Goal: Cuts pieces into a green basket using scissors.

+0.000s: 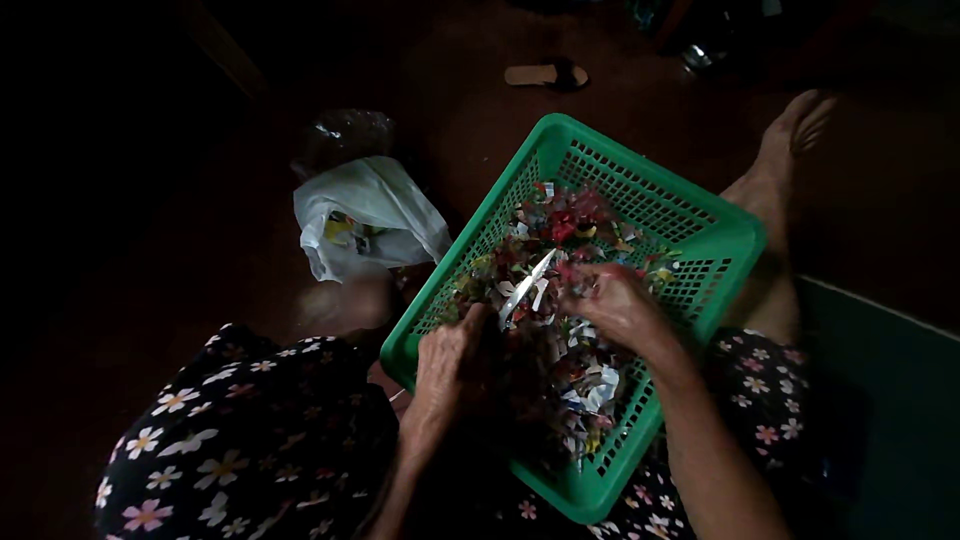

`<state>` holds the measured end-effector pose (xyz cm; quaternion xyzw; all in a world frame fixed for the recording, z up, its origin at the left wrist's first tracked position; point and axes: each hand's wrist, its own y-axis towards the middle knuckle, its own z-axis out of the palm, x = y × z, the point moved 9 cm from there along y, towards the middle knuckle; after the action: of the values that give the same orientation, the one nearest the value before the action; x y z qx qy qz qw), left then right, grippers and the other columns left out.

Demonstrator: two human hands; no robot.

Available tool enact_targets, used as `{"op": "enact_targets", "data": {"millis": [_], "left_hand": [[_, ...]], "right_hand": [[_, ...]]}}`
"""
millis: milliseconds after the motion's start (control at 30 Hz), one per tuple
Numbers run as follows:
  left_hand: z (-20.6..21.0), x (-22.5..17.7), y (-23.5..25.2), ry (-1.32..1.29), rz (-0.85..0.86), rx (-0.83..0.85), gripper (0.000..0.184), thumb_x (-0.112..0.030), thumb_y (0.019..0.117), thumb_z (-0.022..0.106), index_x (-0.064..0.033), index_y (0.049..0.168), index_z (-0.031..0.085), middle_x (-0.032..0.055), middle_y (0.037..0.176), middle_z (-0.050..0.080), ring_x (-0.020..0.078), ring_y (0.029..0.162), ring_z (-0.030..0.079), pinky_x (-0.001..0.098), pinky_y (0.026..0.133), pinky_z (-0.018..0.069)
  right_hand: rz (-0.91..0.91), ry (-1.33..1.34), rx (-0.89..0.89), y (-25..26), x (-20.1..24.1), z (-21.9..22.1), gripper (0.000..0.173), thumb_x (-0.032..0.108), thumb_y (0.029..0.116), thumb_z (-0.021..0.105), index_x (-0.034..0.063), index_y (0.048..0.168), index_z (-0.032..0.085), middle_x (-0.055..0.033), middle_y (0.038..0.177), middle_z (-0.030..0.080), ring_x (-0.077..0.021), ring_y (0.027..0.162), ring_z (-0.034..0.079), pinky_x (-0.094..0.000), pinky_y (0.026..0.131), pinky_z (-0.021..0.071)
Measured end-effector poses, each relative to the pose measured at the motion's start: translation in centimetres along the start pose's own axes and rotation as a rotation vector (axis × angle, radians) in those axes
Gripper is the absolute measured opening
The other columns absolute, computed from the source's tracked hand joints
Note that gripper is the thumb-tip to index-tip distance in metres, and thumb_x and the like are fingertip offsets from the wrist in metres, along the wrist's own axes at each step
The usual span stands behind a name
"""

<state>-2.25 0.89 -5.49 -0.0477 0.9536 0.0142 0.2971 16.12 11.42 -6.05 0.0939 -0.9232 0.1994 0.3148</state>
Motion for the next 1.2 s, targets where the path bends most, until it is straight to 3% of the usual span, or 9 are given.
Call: {"op": "enact_targets", "data": {"millis": [133, 267, 367, 500, 733, 833, 967, 1067, 1200], "left_hand": [[-2.2, 1.0, -0.7, 0.037, -0.053, 0.075, 0.031, -0.022, 0.0976, 0.064, -0.0068, 0.125, 0.066, 0.0155, 0.091, 0.072, 0.0362, 0.081, 0.072, 0.0581, 0.071, 0.0558], [-2.9, 0.8, -0.7, -0.001, -0.026, 0.015, 0.043, -0.020, 0.0959, 0.065, -0.0047, 0.136, 0.060, 0.0148, 0.105, 0.073, 0.0342, 0.093, 0.072, 0.0565, 0.077, 0.0568], [-2.5, 1.2, -0.8, -0.044, -0.019, 0.039, 0.039, -0.021, 0.0952, 0.066, -0.0075, 0.131, 0.063, 0.0126, 0.100, 0.073, 0.0309, 0.089, 0.072, 0.0552, 0.077, 0.0568], [-1.9, 1.7, -0.6, -0.006, -0.055, 0.058, 0.036, -0.022, 0.0960, 0.066, -0.0065, 0.128, 0.066, 0.0134, 0.099, 0.074, 0.0336, 0.089, 0.072, 0.0576, 0.077, 0.0562], [1.6, -0.9, -0.5, -0.077, 0.032, 0.174, 0.062, -0.015, 0.0902, 0.071, -0.0003, 0.147, 0.050, 0.0231, 0.128, 0.065, 0.0409, 0.115, 0.065, 0.0560, 0.089, 0.0551], [1.8, -1.0, -0.2, -0.024, 0.051, -0.006, 0.039, -0.011, 0.0927, 0.066, -0.0021, 0.131, 0.066, 0.0185, 0.101, 0.074, 0.0378, 0.087, 0.073, 0.0549, 0.071, 0.0575], [1.0, -0.8, -0.3, -0.007, 0.073, -0.120, 0.018, -0.012, 0.0875, 0.067, -0.0040, 0.102, 0.074, 0.0127, 0.070, 0.070, 0.0333, 0.060, 0.069, 0.0527, 0.054, 0.0524], [1.0, 0.4, -0.3, -0.054, 0.005, 0.028, 0.021, -0.015, 0.0919, 0.066, -0.0051, 0.110, 0.072, 0.0141, 0.079, 0.071, 0.0347, 0.071, 0.070, 0.0563, 0.063, 0.0544], [1.9, 0.2, -0.7, -0.175, 0.059, 0.214, 0.058, -0.020, 0.0916, 0.068, -0.0012, 0.144, 0.052, 0.0202, 0.123, 0.067, 0.0363, 0.109, 0.067, 0.0571, 0.090, 0.0536]], "right_hand": [[-0.088, -0.305, -0.163, -0.2, -0.1, -2.2, 0.070, 0.041, 0.0817, 0.086, 0.0014, 0.132, 0.060, -0.0255, 0.140, 0.054, -0.0493, 0.111, 0.061, -0.0715, 0.089, 0.0463], [-0.152, -0.346, 0.230, -1.7, 3.0, 6.5, 0.101, 0.027, 0.0793, 0.086, 0.0165, 0.163, 0.030, -0.0174, 0.170, 0.015, -0.0485, 0.147, 0.032, -0.0698, 0.106, 0.0372], [-0.242, -0.463, 0.266, -2.1, 3.5, 9.0, 0.072, -0.004, 0.0850, 0.071, 0.0076, 0.152, 0.046, -0.0213, 0.157, 0.041, -0.0500, 0.140, 0.041, -0.0715, 0.102, 0.0380], [-0.043, -0.229, 0.159, -0.3, 0.6, 3.9, 0.048, 0.001, 0.0939, 0.068, -0.0015, 0.140, 0.056, -0.0270, 0.141, 0.056, -0.0459, 0.130, 0.054, -0.0621, 0.106, 0.0436], [-0.058, 0.191, 0.040, -1.2, 0.7, 1.5, 0.043, -0.002, 0.0856, 0.076, -0.0117, 0.125, 0.061, -0.0262, 0.115, 0.067, -0.0318, 0.109, 0.065, -0.0471, 0.098, 0.0502], [0.042, 0.293, 0.109, -0.6, 0.2, 2.7, 0.034, 0.004, 0.0853, 0.080, -0.0036, 0.114, 0.065, -0.0149, 0.101, 0.069, -0.0193, 0.094, 0.066, -0.0396, 0.087, 0.0554], [0.105, 0.188, 0.116, 0.0, -0.4, 2.5, 0.037, 0.016, 0.0862, 0.083, -0.0046, 0.112, 0.066, -0.0188, 0.098, 0.068, -0.0277, 0.093, 0.065, -0.0490, 0.086, 0.0529], [0.175, 0.191, 0.054, -0.2, -1.3, 1.3, 0.042, 0.015, 0.0870, 0.082, -0.0074, 0.115, 0.062, -0.0219, 0.100, 0.066, -0.0315, 0.092, 0.064, -0.0521, 0.084, 0.0525], [0.149, 0.152, -0.001, -0.4, -1.4, 0.7, 0.039, 0.016, 0.0862, 0.083, -0.0087, 0.110, 0.063, -0.0229, 0.097, 0.066, -0.0328, 0.090, 0.064, -0.0531, 0.082, 0.0529]]}}
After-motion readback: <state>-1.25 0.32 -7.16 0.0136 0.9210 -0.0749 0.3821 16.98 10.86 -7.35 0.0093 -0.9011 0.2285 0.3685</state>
